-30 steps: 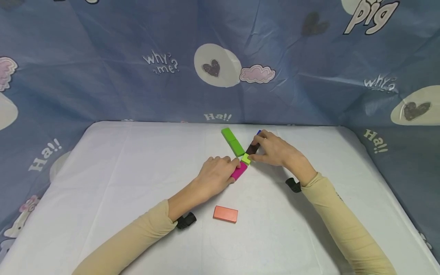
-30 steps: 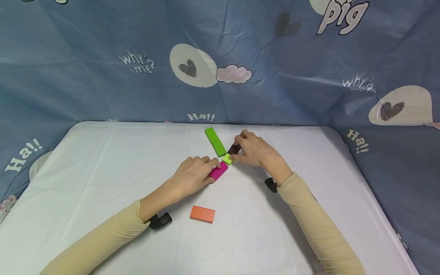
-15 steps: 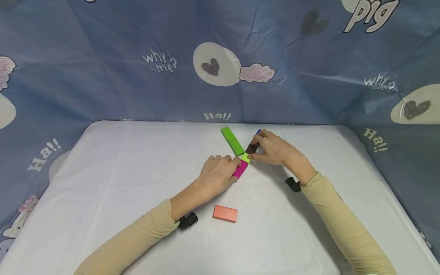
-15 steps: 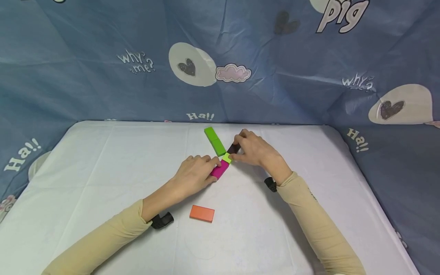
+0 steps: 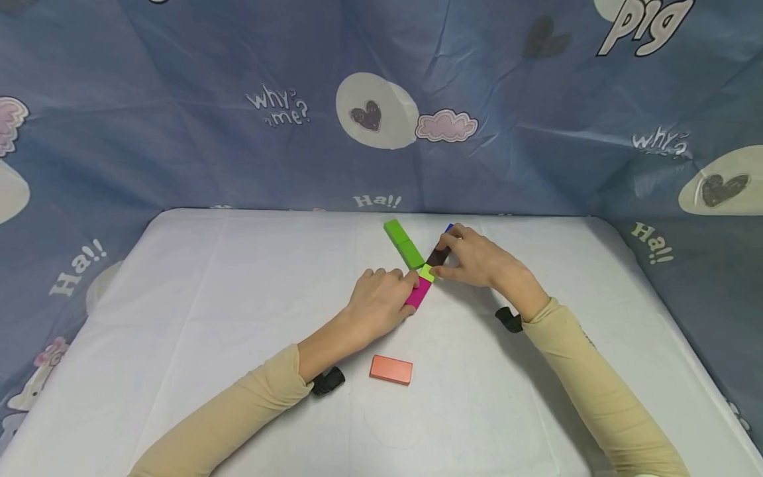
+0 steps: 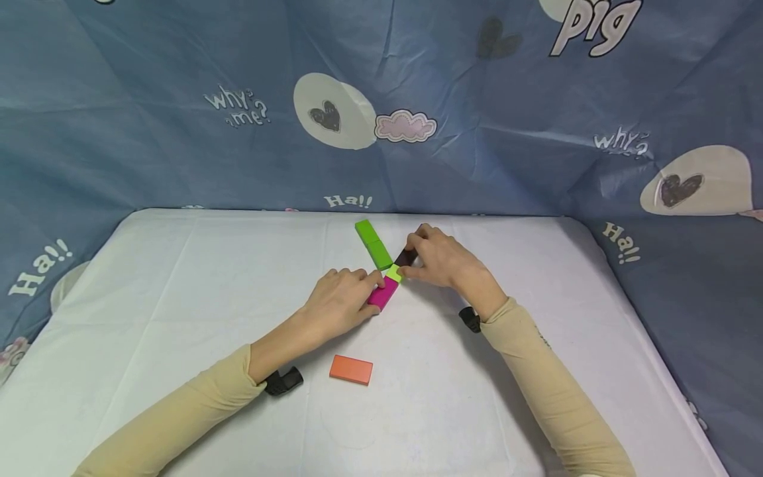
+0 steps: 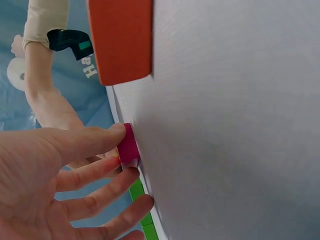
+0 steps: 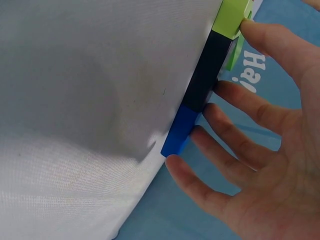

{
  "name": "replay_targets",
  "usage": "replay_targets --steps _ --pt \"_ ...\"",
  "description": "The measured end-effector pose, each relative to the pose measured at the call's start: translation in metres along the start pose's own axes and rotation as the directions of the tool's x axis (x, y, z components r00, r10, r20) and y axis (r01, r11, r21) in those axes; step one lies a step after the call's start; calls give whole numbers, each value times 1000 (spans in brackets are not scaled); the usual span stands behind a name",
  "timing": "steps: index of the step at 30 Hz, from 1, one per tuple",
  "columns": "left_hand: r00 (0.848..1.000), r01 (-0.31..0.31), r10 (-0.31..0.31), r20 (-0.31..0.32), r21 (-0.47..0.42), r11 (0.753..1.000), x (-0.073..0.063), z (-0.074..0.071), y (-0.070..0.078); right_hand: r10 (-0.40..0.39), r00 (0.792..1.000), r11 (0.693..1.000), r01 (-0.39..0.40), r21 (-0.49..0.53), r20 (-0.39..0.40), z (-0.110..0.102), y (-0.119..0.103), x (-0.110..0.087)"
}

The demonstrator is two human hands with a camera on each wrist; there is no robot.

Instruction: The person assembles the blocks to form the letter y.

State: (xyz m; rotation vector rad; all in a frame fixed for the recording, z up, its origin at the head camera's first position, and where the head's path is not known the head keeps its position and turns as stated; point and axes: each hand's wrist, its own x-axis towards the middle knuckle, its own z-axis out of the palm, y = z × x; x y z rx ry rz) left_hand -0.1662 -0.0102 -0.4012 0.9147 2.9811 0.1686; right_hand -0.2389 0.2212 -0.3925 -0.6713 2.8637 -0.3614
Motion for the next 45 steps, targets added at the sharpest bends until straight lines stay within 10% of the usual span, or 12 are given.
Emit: replay_targets --steps 12,30,45 --pt "1000 -14 14 12 -13 1000 -11 -10 -7 -10 1000 1000 10 -4 -9 1 -1 1" --pt "977 -87 140 159 -299 950 -54 -21 -5 -2 1000 1000 2 8 -9 1 0 -1" --pt "950 -151 209 234 -243 958 -75 -22 -3 -10 1000 1000 10 6 -13 1 0 -1"
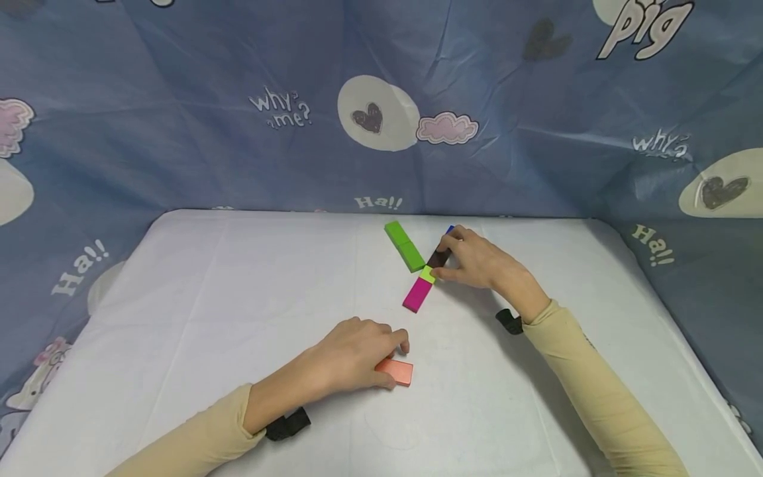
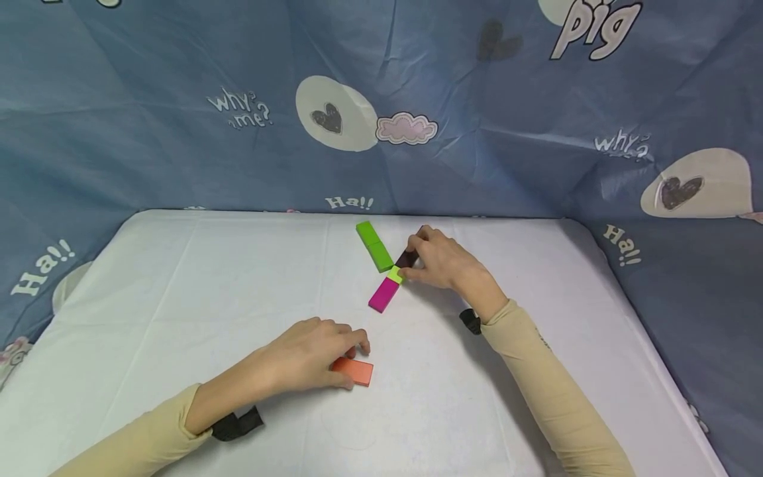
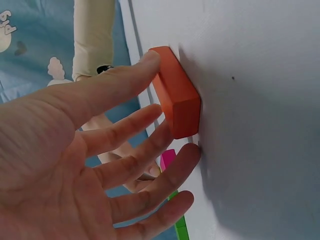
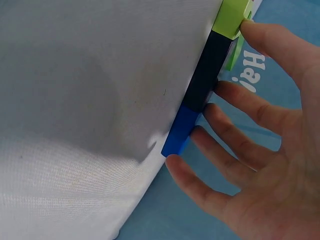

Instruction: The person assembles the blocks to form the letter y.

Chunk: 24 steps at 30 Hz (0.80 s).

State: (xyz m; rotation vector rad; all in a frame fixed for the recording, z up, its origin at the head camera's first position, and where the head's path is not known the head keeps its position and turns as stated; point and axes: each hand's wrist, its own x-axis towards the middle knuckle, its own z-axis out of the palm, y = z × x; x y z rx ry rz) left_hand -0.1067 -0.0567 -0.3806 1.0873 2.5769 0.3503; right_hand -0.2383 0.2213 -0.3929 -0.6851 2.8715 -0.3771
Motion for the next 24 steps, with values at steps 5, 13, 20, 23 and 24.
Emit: replay_targets --steps 5,13,20,23,24 --pt "1000 -8 9 -22 61 998 -2 2 -1 0 1000 1000 0 -5 4 0 0 0" --pt "999 16 -14 -33 64 998 -1 1 -2 1 1000 1000 -1 -9 3 0 0 1" --pt "991 75 -65 -120 84 994 5 4 -5 -2 1000 1000 2 -12 1 1 0 1" --pt "979 112 -91 -180 111 987 8 6 -7 -1 1000 1000 1 -10 4 0 0 0" --pt "975 127 -102 -199 119 985 9 7 -7 0 1000 1000 0 -9 5 0 0 0"
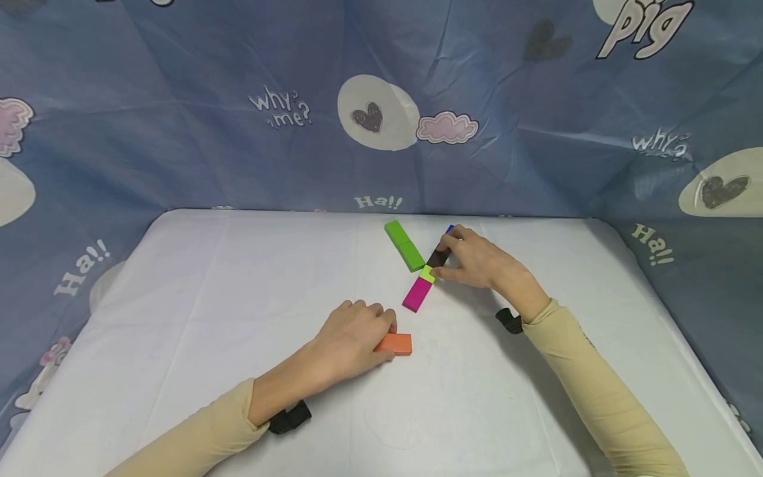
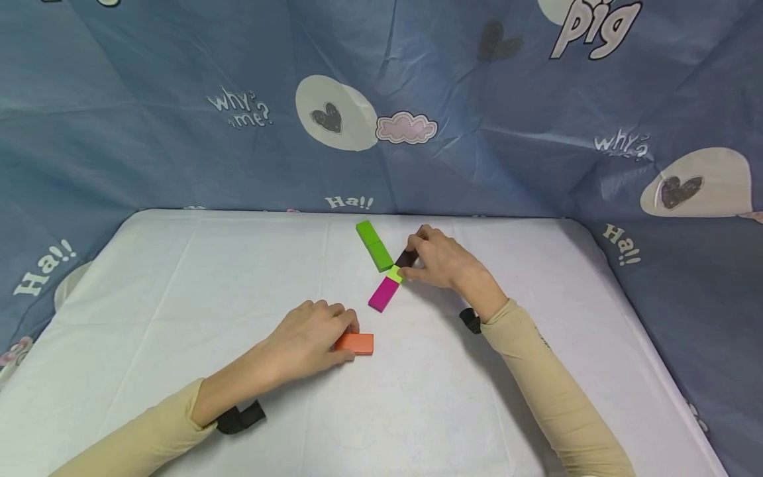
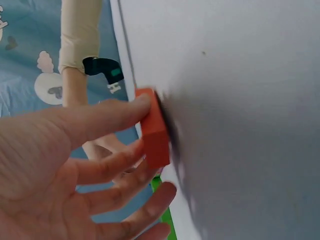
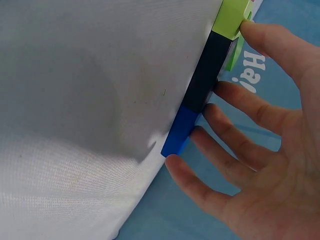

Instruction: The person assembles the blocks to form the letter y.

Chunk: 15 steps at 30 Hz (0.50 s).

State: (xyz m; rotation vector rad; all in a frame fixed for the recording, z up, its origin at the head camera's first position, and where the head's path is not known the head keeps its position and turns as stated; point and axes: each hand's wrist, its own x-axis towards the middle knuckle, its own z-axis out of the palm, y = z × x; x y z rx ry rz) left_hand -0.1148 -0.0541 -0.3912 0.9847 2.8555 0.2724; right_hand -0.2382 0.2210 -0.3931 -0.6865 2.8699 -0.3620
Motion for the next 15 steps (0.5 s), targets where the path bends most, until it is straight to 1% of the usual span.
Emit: replay_targets --steps 4,7,11,15 --pt "997 53 -51 -52 33 998 5 3 -1 1 1000 1000 -1 -1 2 -1 0 0" --pt "994 76 -71 -89 63 995 8 5 -1 2 1000 1000 -2 -4 2 0 0 0" --pt "988 96 -80 -131 121 988 12 8 -1 7 1000 1000 -7 -5 2 1 0 0" --pt "986 100 -75 -148 168 981 16 10 0 12 1000 1000 -12 -6 4 1 0 0"
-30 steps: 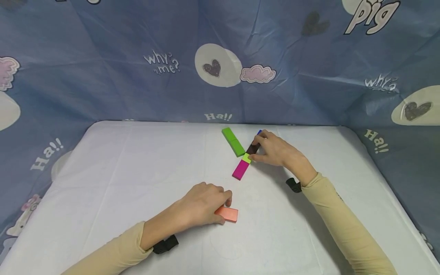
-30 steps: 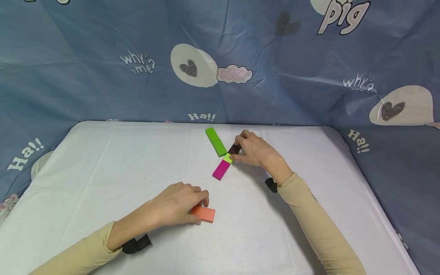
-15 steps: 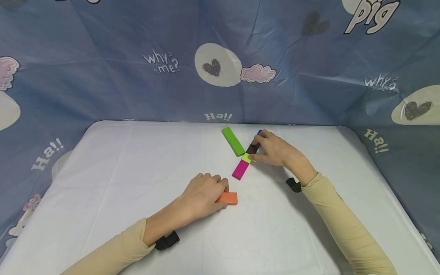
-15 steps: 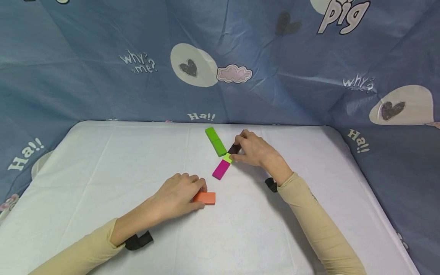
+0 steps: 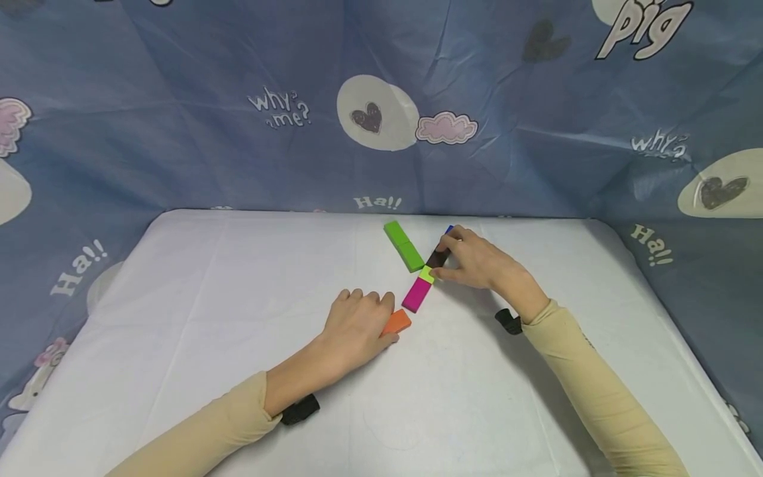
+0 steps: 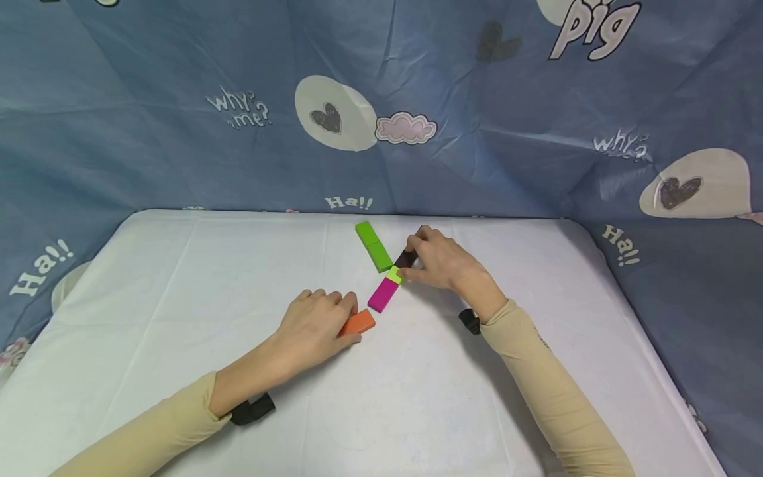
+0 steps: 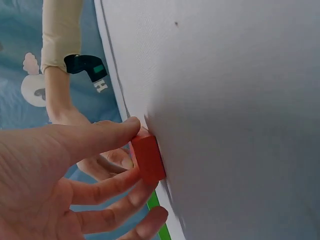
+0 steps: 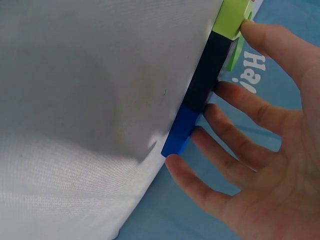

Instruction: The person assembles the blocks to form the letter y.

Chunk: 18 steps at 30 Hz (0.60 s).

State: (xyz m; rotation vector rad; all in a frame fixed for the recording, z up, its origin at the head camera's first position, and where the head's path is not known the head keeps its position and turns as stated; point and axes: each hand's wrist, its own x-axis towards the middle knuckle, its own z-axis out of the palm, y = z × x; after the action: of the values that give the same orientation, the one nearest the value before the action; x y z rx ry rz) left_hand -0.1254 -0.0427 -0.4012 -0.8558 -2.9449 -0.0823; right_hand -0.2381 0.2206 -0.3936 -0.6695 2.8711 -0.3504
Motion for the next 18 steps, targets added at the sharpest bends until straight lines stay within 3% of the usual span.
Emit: replay_targets --steps 8,18 --pt "1000 18 -17 -15 47 999 6 3 6 2 1000 1000 -2 -1 -1 0 0 1" --pt "999 35 -34 -27 37 999 10 5 10 1 1000 1000 -1 0 -7 1 1 0"
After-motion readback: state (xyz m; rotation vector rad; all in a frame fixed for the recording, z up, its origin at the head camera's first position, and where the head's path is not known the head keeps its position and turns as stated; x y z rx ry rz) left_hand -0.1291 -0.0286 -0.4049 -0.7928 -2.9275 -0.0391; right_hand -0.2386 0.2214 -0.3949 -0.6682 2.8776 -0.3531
